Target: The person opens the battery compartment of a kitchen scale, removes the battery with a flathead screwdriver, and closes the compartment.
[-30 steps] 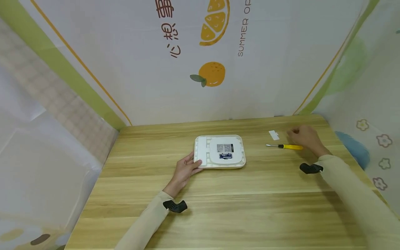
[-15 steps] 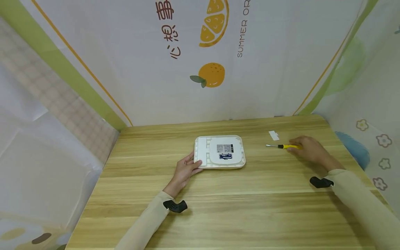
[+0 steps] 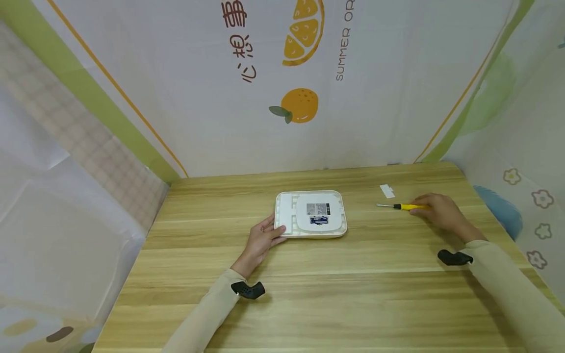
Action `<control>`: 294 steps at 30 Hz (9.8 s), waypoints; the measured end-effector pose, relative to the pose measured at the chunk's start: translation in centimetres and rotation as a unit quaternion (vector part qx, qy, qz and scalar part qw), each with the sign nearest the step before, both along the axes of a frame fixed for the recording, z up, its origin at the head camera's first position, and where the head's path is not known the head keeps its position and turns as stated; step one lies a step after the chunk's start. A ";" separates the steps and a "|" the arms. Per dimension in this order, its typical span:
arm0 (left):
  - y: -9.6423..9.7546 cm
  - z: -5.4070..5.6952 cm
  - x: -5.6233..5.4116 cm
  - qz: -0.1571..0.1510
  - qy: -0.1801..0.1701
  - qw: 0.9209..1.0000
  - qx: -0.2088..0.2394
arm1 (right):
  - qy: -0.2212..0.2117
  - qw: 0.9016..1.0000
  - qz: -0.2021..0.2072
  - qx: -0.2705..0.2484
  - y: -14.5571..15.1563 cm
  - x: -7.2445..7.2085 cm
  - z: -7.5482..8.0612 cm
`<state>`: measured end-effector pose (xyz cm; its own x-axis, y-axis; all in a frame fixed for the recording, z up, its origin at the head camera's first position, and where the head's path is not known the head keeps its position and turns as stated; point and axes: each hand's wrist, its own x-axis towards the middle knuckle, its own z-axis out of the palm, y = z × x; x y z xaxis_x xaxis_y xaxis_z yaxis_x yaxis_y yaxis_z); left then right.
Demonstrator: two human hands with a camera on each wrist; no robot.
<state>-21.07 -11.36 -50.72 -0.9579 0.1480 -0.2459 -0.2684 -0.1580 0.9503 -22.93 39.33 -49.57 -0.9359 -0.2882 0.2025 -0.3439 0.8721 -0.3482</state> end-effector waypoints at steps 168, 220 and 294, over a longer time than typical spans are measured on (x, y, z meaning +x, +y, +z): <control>0.1 -0.4 -0.3 -0.002 0.013 1.000 -0.007 | -0.131 0.795 -0.171 -0.568 -19.1 2.1 1.5; 0.2 -0.3 -0.2 0.008 0.019 1.000 -0.009 | -0.275 0.578 -0.157 -0.752 -17.4 1.8 -0.4; 0.2 0.0 -0.2 0.008 0.002 1.000 -0.012 | 0.053 0.958 -0.097 -0.263 -21.5 3.1 4.2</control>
